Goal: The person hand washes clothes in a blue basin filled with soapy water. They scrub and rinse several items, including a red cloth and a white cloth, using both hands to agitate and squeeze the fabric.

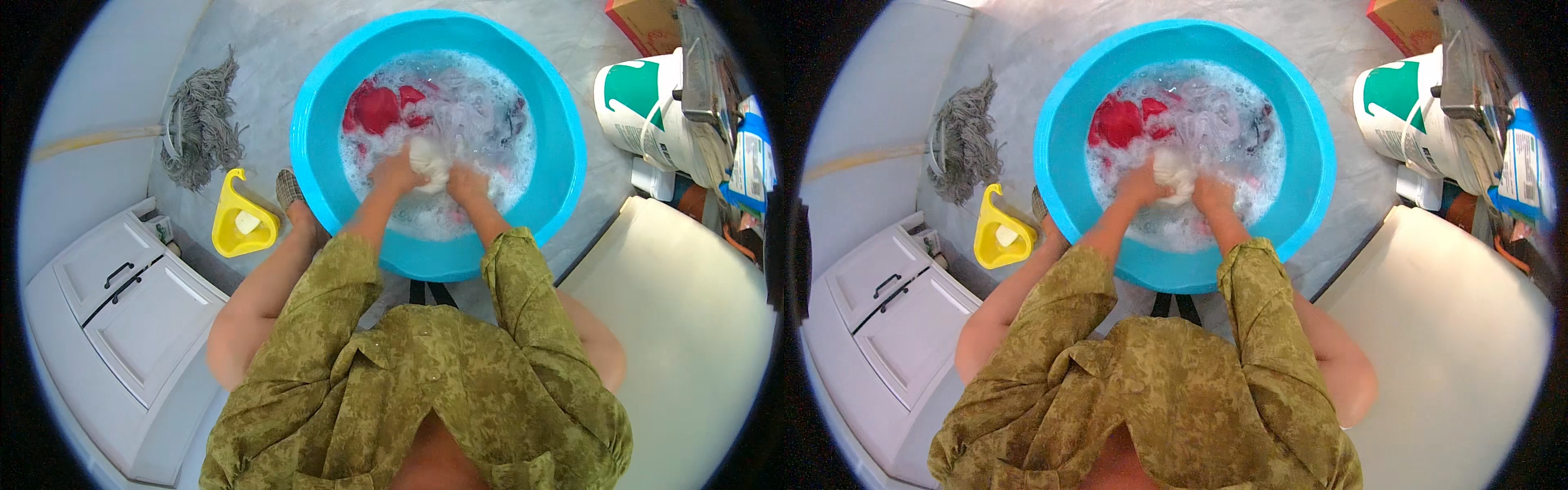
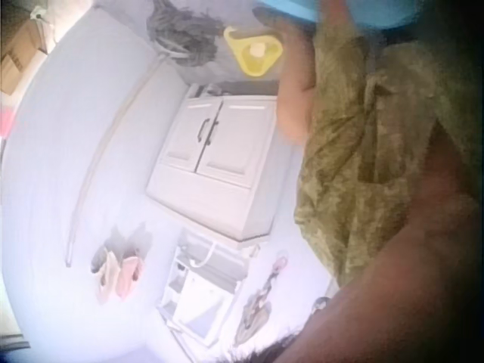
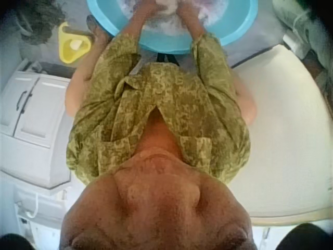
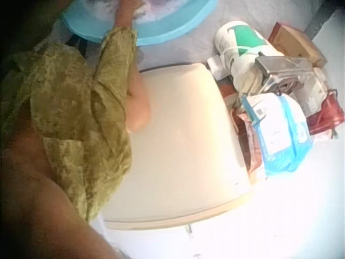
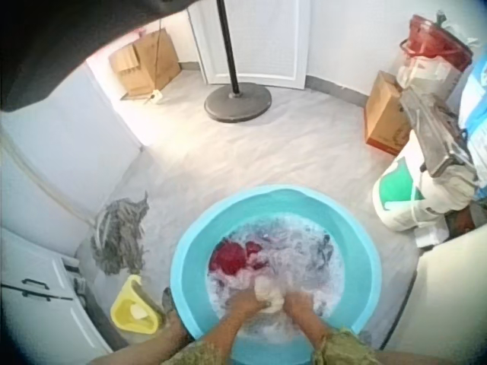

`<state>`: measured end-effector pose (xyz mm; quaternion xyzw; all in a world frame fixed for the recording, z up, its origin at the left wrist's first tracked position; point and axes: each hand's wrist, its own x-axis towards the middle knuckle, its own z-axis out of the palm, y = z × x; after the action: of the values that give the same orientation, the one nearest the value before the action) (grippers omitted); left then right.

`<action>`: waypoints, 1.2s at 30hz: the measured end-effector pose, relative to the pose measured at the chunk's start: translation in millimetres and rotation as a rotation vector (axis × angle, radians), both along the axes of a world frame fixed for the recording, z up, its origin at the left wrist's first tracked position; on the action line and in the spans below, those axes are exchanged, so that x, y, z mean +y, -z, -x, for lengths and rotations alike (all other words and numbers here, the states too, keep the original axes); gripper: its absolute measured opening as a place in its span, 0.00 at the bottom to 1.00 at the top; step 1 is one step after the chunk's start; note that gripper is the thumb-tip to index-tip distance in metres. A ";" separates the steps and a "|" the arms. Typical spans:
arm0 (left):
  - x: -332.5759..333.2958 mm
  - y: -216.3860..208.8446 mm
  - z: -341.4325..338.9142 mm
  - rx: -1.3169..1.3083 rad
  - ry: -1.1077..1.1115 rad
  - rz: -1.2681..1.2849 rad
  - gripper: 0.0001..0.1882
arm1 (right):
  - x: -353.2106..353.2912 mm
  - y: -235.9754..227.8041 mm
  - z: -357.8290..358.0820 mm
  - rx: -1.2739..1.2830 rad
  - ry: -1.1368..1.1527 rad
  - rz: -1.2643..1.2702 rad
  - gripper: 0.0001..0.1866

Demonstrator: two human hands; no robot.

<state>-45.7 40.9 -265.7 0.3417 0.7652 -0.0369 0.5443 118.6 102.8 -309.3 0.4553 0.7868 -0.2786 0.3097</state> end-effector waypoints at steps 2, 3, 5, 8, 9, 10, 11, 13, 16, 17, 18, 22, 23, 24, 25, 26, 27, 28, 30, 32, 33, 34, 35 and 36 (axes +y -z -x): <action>7.9 20.4 14.6 -0.047 0.071 -0.035 0.58 | 2.3 -0.3 0.0 0.113 0.179 -0.084 0.17; 3.9 29.8 14.3 -0.047 -0.030 -0.113 0.57 | 4.8 -8.0 -1.1 0.169 0.268 -0.131 0.15; -13.9 53.0 11.7 -0.028 -0.364 -0.326 0.54 | 12.7 -22.0 0.2 0.551 0.413 -0.115 0.15; -6.3 -2.9 -7.3 -0.528 -1.081 -0.474 0.39 | 16.1 -48.4 7.0 0.859 0.541 -0.121 0.16; -10.0 0.1 -3.0 -0.698 -1.205 -0.431 0.36 | 8.9 -71.1 17.1 1.011 0.568 -0.058 0.17; -8.5 -0.8 2.3 -0.879 -1.318 -0.384 0.33 | 0.5 -91.5 26.6 1.166 0.585 0.002 0.19; -6.4 -12.0 2.5 -0.982 -1.370 -0.375 0.32 | -7.3 -99.5 31.4 1.177 0.584 0.018 0.19; -9.3 -34.7 1.1 -1.217 -1.364 -0.431 0.31 | -17.1 -102.6 35.6 1.234 0.470 -0.109 0.20; -13.9 -65.7 3.4 -1.391 -1.343 -0.491 0.34 | -26.2 -179.4 36.1 1.129 0.511 -0.016 0.21; -11.7 -75.3 1.6 -1.398 -1.323 -0.496 0.34 | -24.3 -177.2 34.3 1.281 0.491 0.003 0.21; -12.4 -85.8 1.7 -1.393 -1.311 -0.504 0.35 | -22.9 -192.2 31.5 1.276 0.522 0.068 0.21; -20.1 -122.3 -5.0 -1.472 -1.153 -0.646 0.36 | -26.0 -224.0 26.5 1.363 0.656 0.354 0.20; -20.6 -131.3 -8.1 -1.553 -1.173 -0.618 0.36 | -24.7 -225.5 27.3 1.434 0.697 0.444 0.20; -20.4 -138.8 -12.0 -1.564 -1.170 -0.618 0.36 | -23.5 -227.3 27.9 1.502 0.735 0.539 0.20; -20.1 -146.2 -16.1 -1.575 -1.168 -0.617 0.36 | -24.3 -229.5 23.2 1.463 0.852 0.664 0.21; -19.1 -152.4 -18.0 -1.586 -1.166 -0.624 0.35 | -23.1 -231.9 20.8 1.499 0.894 0.745 0.22; -18.0 -158.9 -21.5 -1.594 -1.170 -0.618 0.34 | -23.0 -233.4 15.7 1.530 0.936 0.820 0.23; -17.4 -164.8 -23.5 -1.578 -1.167 -0.638 0.34 | -22.5 -234.6 12.3 1.559 0.977 0.897 0.23; -18.6 -175.9 -29.9 -1.543 -1.167 -0.665 0.32 | -24.7 -240.4 6.7 1.593 0.991 0.946 0.25; -19.9 -182.2 -33.0 -1.572 -1.163 -0.657 0.30 | -30.3 -245.0 3.0 1.610 1.005 0.935 0.25; -20.6 -182.0 -34.2 -1.580 -1.143 -0.664 0.29 | -32.3 -247.1 1.2 1.617 0.979 0.958 0.25; -20.4 -181.9 -34.8 -1.587 -1.124 -0.671 0.28 | -32.2 -249.0 -0.5 1.623 0.968 0.976 0.25; -22.1 -184.0 -36.9 -1.564 -1.128 -0.694 0.27 | -34.3 -250.7 -3.0 1.628 0.964 0.994 0.25; -23.1 -185.6 -39.9 -1.541 -1.131 -0.718 0.26 | -36.0 -252.0 -5.2 1.632 0.959 1.013 0.26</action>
<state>-5.8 17.8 -80.1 0.0039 0.2219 0.6870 0.6919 123.8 66.8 -57.3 0.2118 0.2880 -0.8849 -0.2985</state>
